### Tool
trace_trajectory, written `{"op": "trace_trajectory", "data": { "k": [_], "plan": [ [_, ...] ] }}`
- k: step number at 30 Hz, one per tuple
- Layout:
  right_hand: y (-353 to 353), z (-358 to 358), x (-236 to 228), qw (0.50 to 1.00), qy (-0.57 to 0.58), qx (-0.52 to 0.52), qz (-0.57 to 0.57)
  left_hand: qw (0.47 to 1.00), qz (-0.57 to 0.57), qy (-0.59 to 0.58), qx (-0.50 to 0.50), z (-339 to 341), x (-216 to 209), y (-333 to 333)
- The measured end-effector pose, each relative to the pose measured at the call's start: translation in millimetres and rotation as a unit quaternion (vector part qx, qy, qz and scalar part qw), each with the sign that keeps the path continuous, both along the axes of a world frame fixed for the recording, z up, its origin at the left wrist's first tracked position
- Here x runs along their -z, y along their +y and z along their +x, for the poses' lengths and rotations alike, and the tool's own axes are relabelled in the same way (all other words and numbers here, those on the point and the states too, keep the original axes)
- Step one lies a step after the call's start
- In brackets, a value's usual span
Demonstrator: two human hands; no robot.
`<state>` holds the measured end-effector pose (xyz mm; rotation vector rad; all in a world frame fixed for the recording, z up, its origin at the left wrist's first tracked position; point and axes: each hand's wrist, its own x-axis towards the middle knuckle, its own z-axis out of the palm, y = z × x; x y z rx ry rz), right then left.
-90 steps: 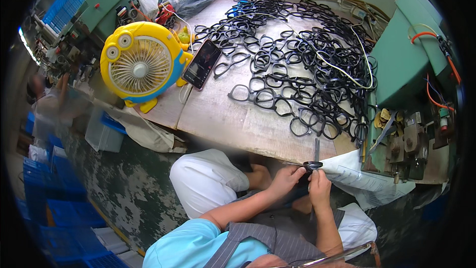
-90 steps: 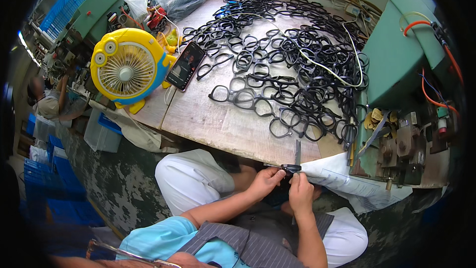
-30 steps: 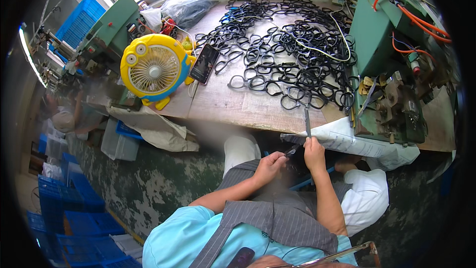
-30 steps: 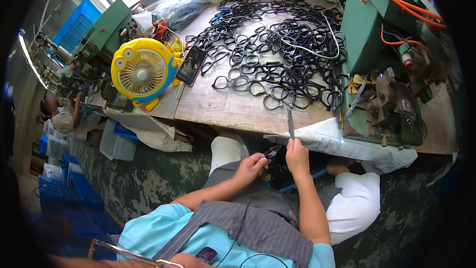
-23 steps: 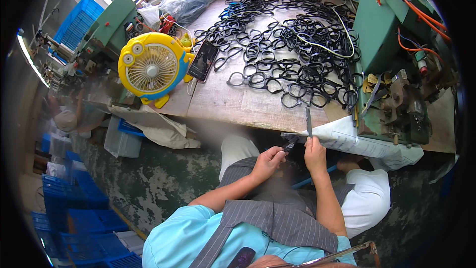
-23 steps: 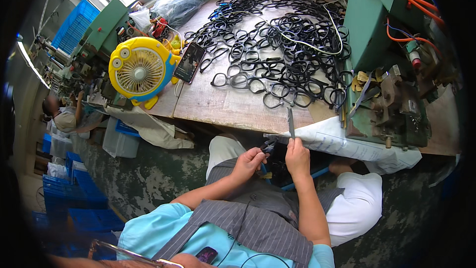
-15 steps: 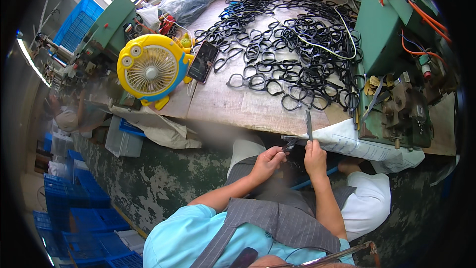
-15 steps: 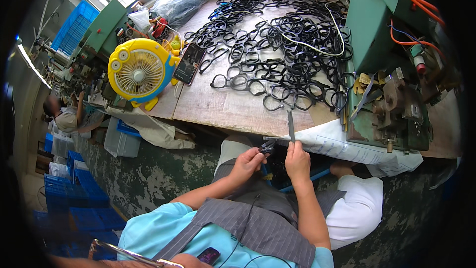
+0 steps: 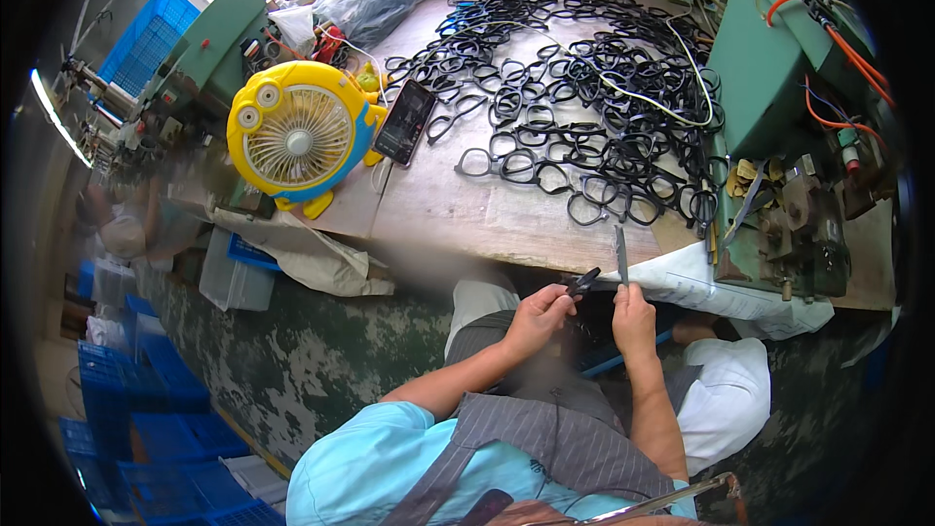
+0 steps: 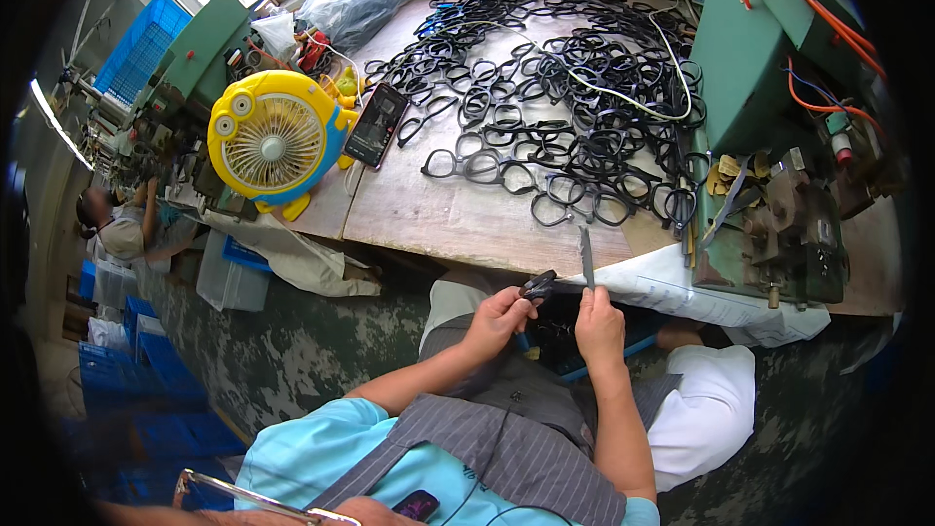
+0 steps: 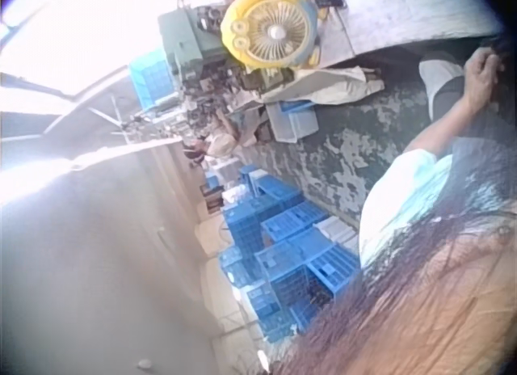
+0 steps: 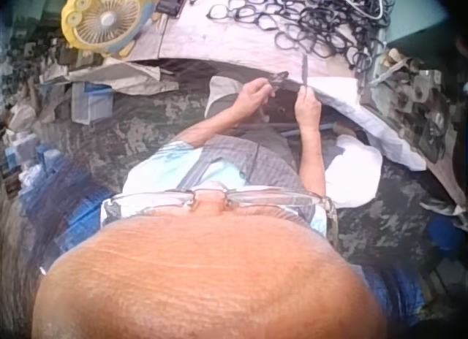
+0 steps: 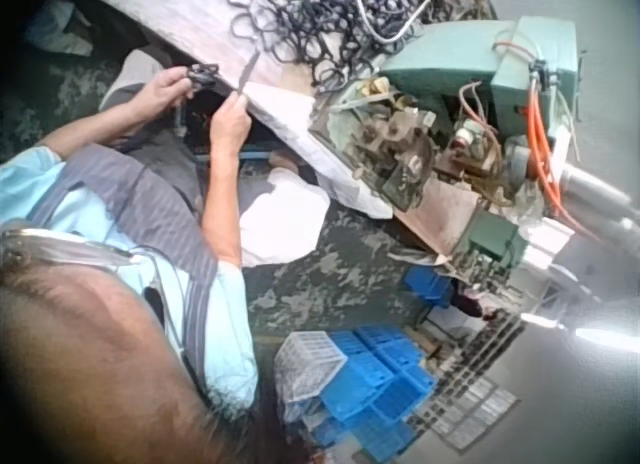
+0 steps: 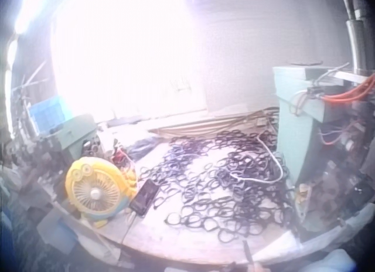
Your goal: The person writes on a notepad, then picks up a pair of eyeglasses and uses a metal file to smooth the frame. The person repeats this filing process on several pairs of eyeglasses, placing each finished pair back on the table.
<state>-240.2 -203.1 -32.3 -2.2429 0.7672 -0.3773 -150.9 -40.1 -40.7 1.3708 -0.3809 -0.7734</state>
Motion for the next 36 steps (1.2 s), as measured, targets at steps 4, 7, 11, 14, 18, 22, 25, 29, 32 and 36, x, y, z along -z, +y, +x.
{"op": "trace_trajectory", "data": {
  "k": [4, 7, 11, 14, 18, 22, 25, 29, 32, 36],
  "plan": [
    [0, -1, -5, 1.000, 0.019, -0.004, -0.005, 0.999, -0.025, 0.025, -0.002, 2, 5, 12],
    [0, -1, -13, 0.997, 0.075, -0.010, -0.028, 0.998, -0.039, 0.041, 0.009, 6, 8, 14],
    [0, -4, -24, 0.991, 0.126, -0.006, -0.053, 0.995, -0.053, 0.069, 0.049, 10, 7, 3],
    [2, -4, -27, 0.990, 0.128, 0.001, -0.055, 0.995, -0.057, 0.014, 0.084, 15, 0, -1],
    [5, -4, -25, 0.993, 0.107, 0.001, -0.058, 0.993, -0.023, -0.042, 0.106, 20, -11, 4],
    [5, -6, -22, 0.993, 0.094, 0.003, -0.068, 0.997, -0.032, 0.036, 0.062, 13, -9, 9],
    [4, -7, -22, 0.993, 0.106, 0.000, -0.051, 0.993, -0.079, 0.087, 0.010, 0, 1, 7],
    [0, -7, -23, 0.994, 0.084, -0.020, -0.063, 0.993, -0.027, 0.111, 0.018, -7, 11, 6],
    [-3, -4, -24, 0.997, 0.065, -0.014, -0.043, 0.995, -0.072, 0.068, 0.030, -1, 14, 0],
    [-5, -4, -24, 0.999, 0.024, -0.015, 0.015, 0.993, -0.087, 0.073, 0.039, 6, 18, -10]
  ]
}}
